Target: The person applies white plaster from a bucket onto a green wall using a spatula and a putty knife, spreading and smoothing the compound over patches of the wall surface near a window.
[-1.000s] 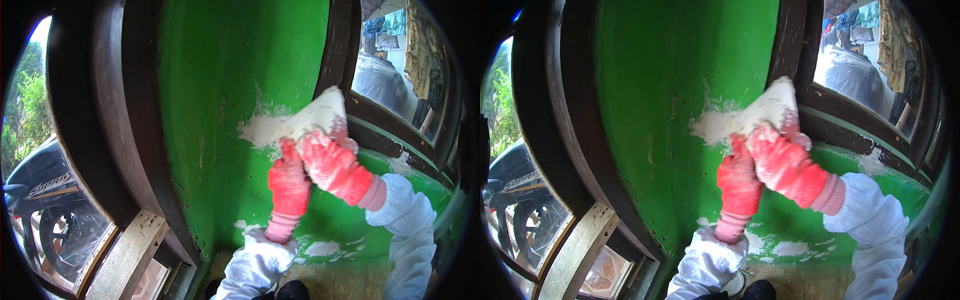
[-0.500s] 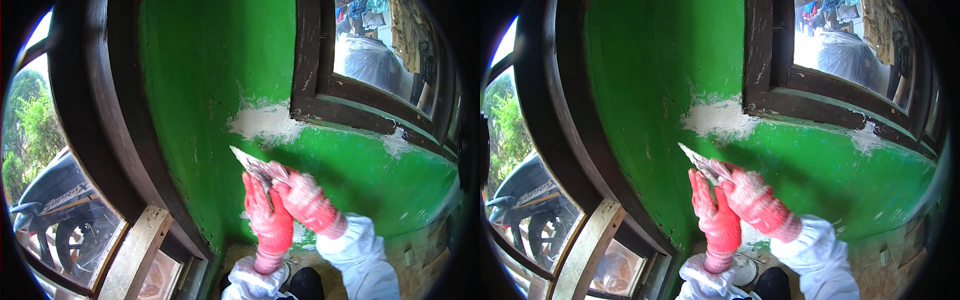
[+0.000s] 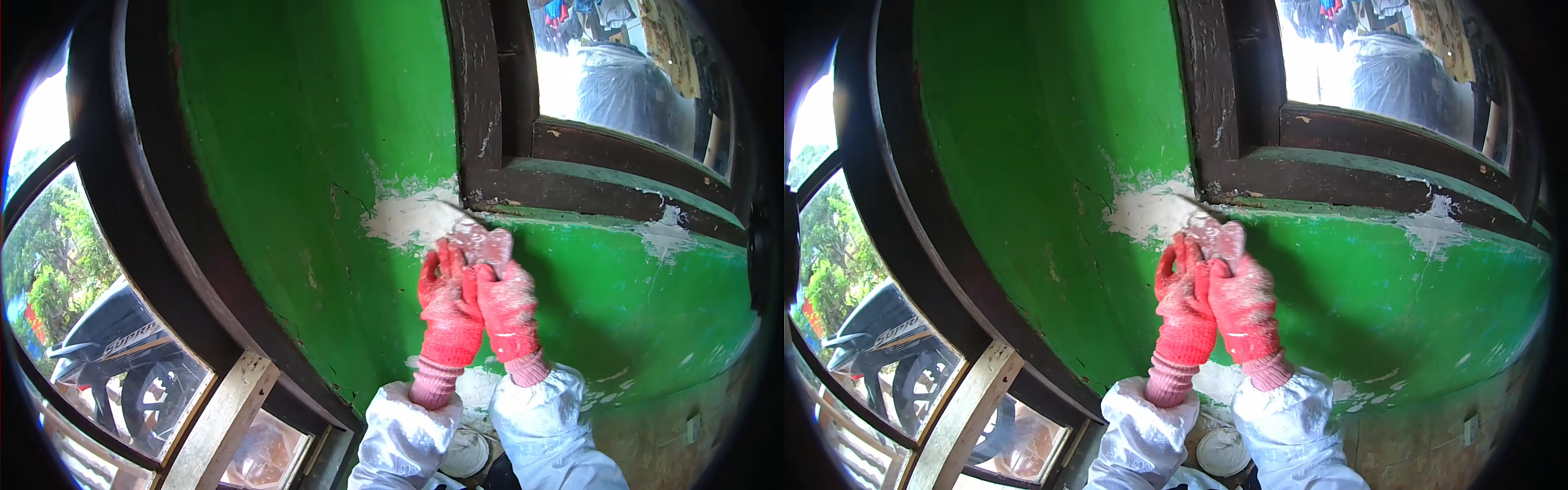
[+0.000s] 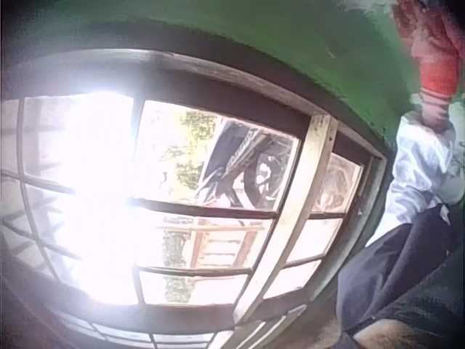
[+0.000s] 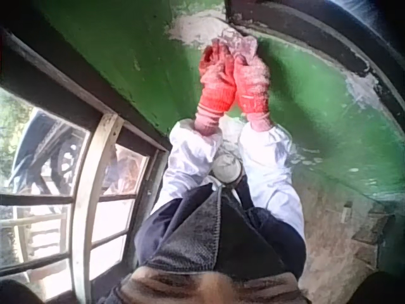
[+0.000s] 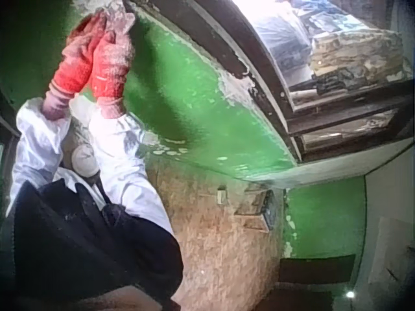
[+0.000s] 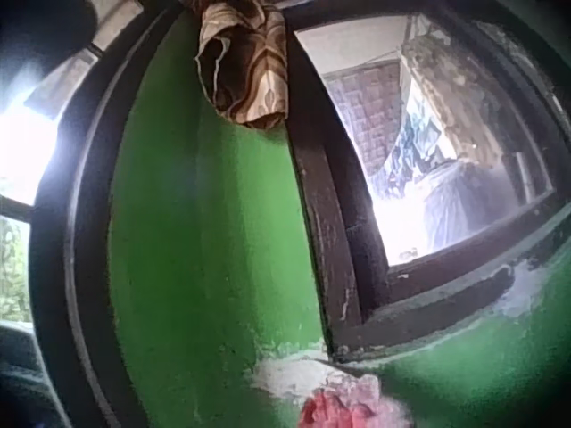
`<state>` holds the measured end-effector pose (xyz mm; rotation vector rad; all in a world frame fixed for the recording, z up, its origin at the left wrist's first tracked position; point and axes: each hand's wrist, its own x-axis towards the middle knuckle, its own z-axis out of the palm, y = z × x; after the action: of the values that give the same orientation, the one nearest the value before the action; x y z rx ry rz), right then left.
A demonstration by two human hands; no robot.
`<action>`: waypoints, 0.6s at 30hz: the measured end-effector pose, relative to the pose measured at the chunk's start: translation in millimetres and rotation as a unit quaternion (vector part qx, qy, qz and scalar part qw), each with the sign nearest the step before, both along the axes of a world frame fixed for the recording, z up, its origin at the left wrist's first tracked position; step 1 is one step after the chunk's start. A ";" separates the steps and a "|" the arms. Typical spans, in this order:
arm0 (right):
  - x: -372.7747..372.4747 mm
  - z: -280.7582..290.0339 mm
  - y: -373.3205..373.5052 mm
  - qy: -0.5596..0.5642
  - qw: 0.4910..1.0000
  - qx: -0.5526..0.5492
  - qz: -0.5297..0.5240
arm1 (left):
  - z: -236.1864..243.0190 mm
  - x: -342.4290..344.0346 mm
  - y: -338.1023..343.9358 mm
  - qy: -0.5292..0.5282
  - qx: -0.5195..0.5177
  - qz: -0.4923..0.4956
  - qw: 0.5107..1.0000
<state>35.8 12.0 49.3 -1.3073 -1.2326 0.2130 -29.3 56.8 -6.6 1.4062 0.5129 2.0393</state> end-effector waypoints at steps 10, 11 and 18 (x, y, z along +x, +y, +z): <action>12.2 -10.3 -22.6 0.015 0.991 -0.006 0.135 | 4.5 -3.8 -35.4 0.303 0.077 0.387 0.868; -0.8 1.9 -21.2 -0.032 0.989 -0.087 0.113 | 3.1 -15.7 -31.1 0.269 0.054 0.422 0.864; -23.1 -7.6 26.7 -0.014 0.995 -0.008 0.094 | 9.4 -29.5 0.1 0.282 -0.052 0.371 0.883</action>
<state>12.6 38.7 41.6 -1.2105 -1.3822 0.3405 -58.8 56.9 2.8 1.9353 1.5936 2.0415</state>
